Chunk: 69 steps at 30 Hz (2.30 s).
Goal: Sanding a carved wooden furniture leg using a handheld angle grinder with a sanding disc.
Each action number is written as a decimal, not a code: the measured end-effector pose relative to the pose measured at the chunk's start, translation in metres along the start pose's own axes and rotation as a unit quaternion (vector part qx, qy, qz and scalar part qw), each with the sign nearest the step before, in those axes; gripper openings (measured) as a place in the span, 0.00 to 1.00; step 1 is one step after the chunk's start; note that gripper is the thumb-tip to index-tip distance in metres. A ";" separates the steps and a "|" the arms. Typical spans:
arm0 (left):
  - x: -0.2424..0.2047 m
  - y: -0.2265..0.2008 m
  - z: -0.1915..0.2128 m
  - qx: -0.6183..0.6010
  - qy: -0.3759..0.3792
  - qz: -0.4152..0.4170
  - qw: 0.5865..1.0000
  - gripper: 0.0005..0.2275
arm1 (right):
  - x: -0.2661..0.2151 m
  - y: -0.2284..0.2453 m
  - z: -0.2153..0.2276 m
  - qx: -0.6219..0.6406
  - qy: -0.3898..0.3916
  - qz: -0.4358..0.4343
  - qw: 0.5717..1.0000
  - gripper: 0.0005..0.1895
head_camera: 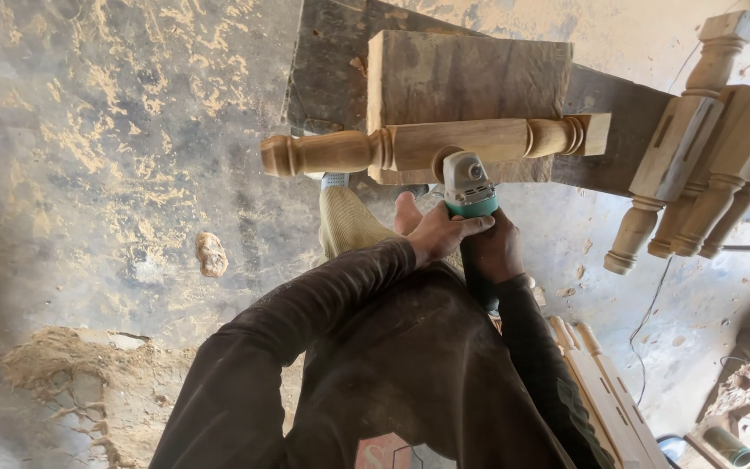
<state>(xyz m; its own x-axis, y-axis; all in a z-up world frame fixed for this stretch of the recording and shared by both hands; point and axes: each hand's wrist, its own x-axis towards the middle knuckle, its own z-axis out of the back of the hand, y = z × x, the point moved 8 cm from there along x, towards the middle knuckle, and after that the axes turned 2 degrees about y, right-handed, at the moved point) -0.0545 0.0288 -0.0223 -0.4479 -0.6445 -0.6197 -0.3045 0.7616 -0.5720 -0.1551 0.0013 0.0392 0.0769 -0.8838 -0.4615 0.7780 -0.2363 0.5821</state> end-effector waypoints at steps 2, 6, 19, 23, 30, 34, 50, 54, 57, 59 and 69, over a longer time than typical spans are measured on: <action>-0.004 0.005 0.010 -0.028 -0.015 -0.031 0.999 0.27 | 0.000 0.006 -0.009 0.017 0.007 0.047 0.999 0.18; -0.015 0.003 0.029 -0.077 -0.030 -0.108 0.991 0.25 | 0.000 0.033 -0.023 0.047 0.035 0.081 0.995 0.18; -0.018 -0.016 0.050 -0.057 -0.102 -0.061 0.991 0.30 | 0.025 0.055 -0.023 0.031 0.054 0.098 0.993 0.18; -0.025 -0.034 0.053 -0.031 -0.131 -0.066 0.989 0.31 | 0.031 0.075 -0.017 0.048 0.079 0.091 0.992 0.16; -0.024 -0.051 0.051 0.030 -0.120 -0.041 0.992 0.33 | 0.037 0.086 -0.009 0.072 0.086 0.118 0.987 0.13; -0.002 -0.040 0.041 0.003 -0.102 -0.056 0.993 0.33 | 0.040 0.072 0.001 0.066 0.071 0.094 0.991 0.14; 0.051 -0.040 -0.014 0.096 -0.039 -0.027 0.994 0.34 | 0.048 -0.012 0.044 0.045 -0.005 0.073 0.996 0.18; 0.068 -0.034 -0.027 0.147 -0.052 0.011 0.988 0.36 | 0.050 -0.039 0.057 0.051 -0.027 0.054 0.997 0.17; 0.077 -0.041 -0.044 0.156 -0.026 0.026 0.987 0.36 | 0.054 -0.063 0.066 0.029 -0.040 0.007 0.999 0.16; 0.093 -0.037 -0.053 0.150 -0.006 0.017 0.989 0.35 | 0.053 -0.057 0.078 0.038 -0.050 0.016 0.998 0.16; 0.102 -0.057 -0.078 0.246 -0.004 -0.011 0.969 0.32 | 0.050 -0.086 0.095 0.083 -0.105 0.011 0.991 0.12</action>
<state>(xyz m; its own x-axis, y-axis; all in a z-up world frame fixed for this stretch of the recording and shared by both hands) -0.1487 -0.0752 -0.0107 -0.4382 -0.6628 -0.6072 0.1240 0.6245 -0.7711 -0.2772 -0.0612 0.0294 -0.0527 -0.9500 -0.3077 0.6623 -0.2638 0.7012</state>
